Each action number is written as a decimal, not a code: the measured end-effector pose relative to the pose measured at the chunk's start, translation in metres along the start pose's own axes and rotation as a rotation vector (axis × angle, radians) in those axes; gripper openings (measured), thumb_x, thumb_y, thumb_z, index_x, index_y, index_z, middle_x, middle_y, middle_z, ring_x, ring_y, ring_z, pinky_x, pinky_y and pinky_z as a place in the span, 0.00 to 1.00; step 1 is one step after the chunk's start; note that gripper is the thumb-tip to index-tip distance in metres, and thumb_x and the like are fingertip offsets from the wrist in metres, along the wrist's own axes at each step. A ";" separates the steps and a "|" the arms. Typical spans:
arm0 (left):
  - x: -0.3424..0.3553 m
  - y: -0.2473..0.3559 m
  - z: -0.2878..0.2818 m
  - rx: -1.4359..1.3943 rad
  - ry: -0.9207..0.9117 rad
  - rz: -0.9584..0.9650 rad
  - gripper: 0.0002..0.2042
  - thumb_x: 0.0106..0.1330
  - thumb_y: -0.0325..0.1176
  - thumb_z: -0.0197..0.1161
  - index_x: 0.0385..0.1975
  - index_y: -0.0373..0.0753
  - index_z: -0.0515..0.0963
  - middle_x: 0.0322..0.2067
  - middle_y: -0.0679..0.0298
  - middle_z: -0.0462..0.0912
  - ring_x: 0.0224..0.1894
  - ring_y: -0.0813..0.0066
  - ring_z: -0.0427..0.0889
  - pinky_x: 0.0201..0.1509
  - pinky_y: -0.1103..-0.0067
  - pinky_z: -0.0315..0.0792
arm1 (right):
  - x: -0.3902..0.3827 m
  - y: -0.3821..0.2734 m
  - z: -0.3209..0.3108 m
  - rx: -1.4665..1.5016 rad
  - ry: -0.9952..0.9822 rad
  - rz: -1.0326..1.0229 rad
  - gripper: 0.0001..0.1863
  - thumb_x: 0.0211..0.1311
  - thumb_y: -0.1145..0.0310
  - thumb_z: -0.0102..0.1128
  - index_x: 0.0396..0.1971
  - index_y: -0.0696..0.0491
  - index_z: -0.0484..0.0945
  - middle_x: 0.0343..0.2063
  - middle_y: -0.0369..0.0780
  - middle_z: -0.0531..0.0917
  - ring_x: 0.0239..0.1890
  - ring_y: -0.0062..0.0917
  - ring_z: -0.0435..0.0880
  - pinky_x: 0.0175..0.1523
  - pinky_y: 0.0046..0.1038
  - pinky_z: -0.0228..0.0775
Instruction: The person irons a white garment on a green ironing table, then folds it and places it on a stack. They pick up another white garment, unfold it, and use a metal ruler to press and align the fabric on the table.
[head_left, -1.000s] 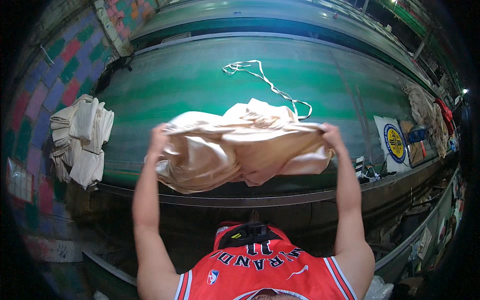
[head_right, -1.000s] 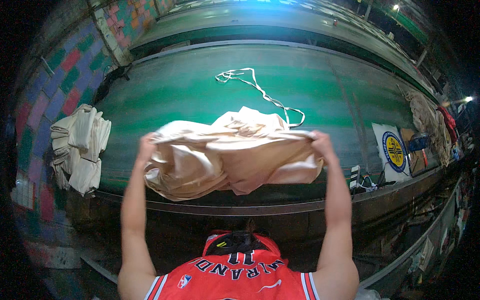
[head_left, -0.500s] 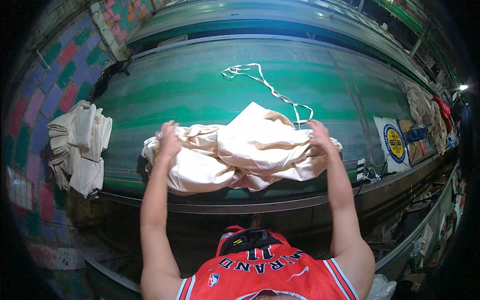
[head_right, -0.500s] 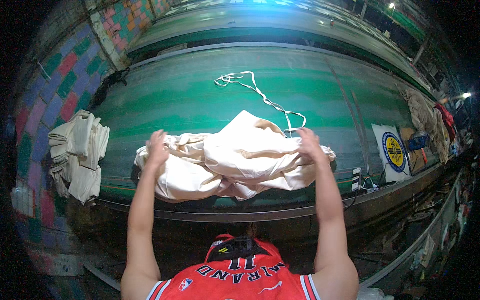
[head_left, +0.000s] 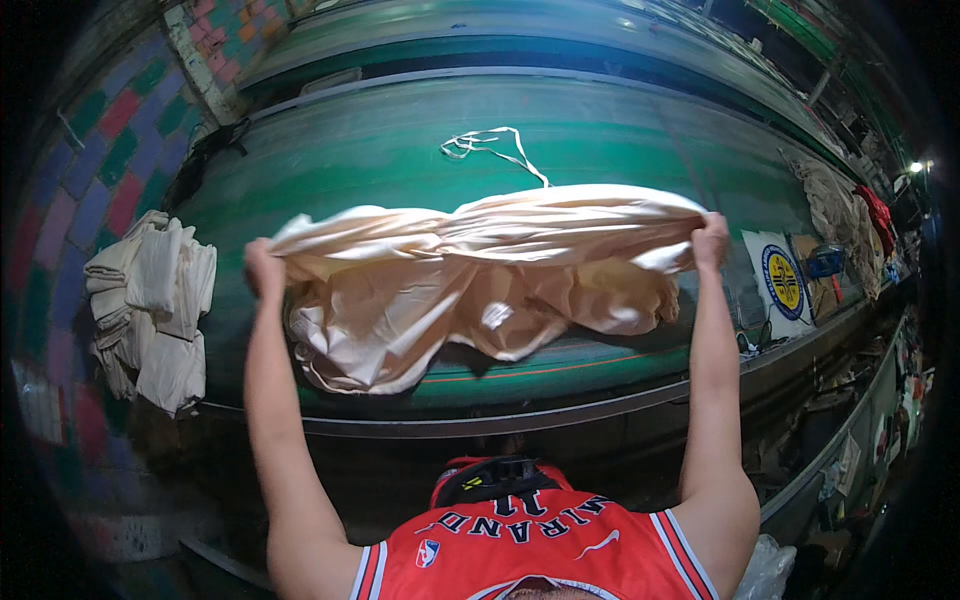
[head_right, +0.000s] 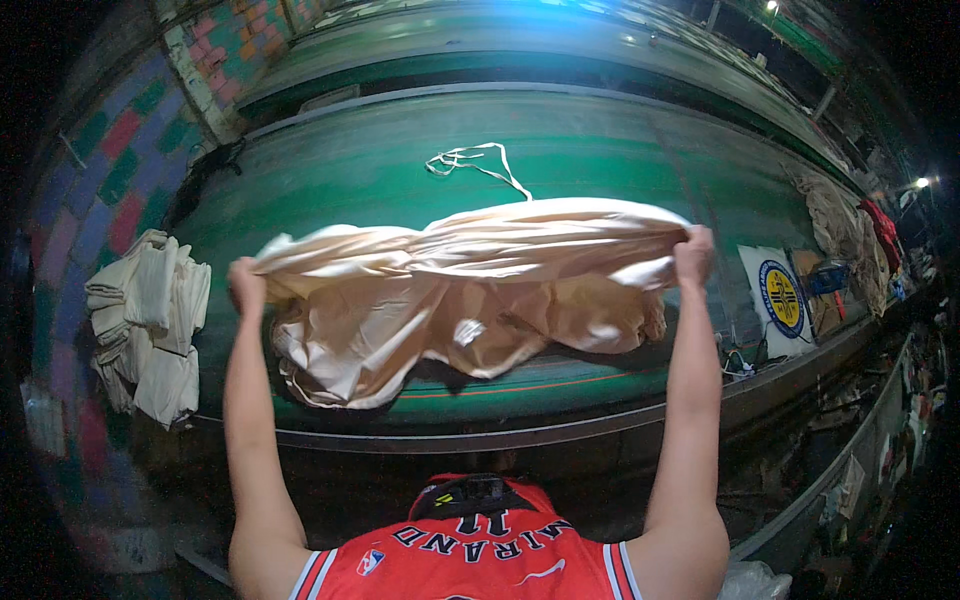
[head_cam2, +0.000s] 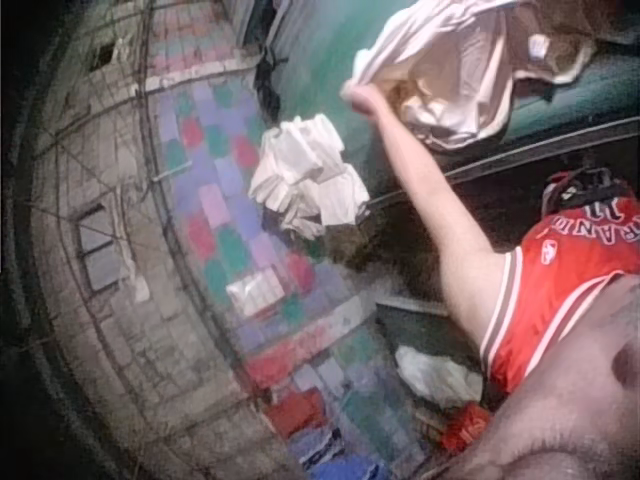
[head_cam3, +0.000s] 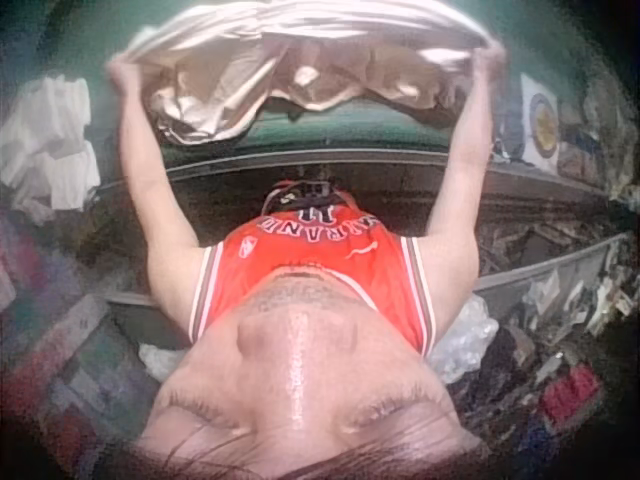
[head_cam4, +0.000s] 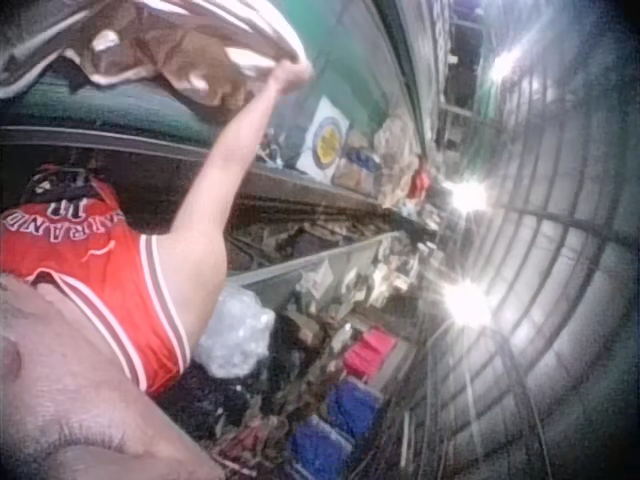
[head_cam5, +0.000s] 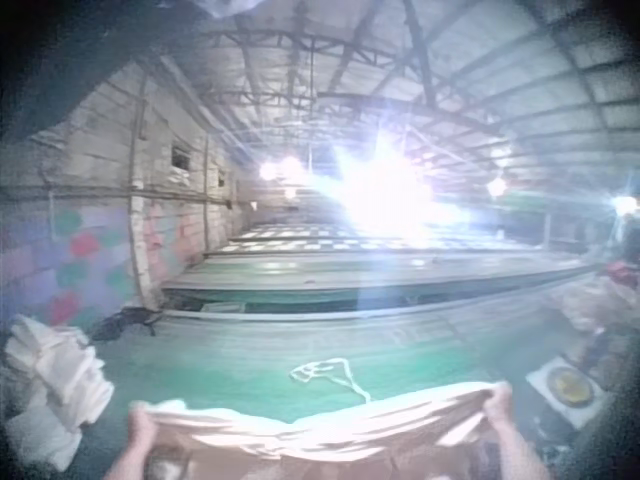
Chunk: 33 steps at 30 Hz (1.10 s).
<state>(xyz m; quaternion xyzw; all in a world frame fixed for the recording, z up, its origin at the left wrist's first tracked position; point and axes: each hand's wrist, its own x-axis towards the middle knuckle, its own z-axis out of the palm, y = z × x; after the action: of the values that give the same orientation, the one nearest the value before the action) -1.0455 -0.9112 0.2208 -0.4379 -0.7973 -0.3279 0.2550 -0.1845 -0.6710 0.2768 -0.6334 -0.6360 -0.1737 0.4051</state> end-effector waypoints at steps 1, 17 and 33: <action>0.016 -0.030 -0.008 -0.095 0.054 -0.195 0.11 0.66 0.33 0.54 0.37 0.38 0.82 0.39 0.49 0.84 0.44 0.46 0.83 0.47 0.58 0.75 | 0.007 0.022 -0.011 -0.053 0.059 0.052 0.10 0.62 0.75 0.47 0.39 0.55 0.78 0.41 0.50 0.80 0.49 0.48 0.80 0.54 0.45 0.72; -0.051 0.040 -0.014 0.011 -0.144 0.098 0.25 0.56 0.25 0.66 0.56 0.31 0.74 0.67 0.46 0.63 0.71 0.43 0.61 0.75 0.54 0.55 | -0.087 -0.068 0.035 -0.033 -0.395 -0.303 0.38 0.46 0.74 0.66 0.64 0.50 0.71 0.67 0.46 0.68 0.68 0.43 0.67 0.67 0.49 0.63; -0.094 0.045 0.054 0.285 -1.373 0.060 0.22 0.61 0.44 0.68 0.49 0.34 0.83 0.45 0.44 0.87 0.47 0.48 0.87 0.52 0.62 0.79 | -0.154 -0.103 0.065 -0.300 -1.475 -0.220 0.11 0.44 0.67 0.67 0.25 0.59 0.87 0.27 0.47 0.89 0.28 0.38 0.87 0.35 0.39 0.78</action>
<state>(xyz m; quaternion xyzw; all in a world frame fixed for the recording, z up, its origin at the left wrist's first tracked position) -0.9678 -0.9026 0.1339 -0.5301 -0.8008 0.1376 -0.2424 -0.3213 -0.7398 0.1543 -0.5664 -0.7711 0.1710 -0.2351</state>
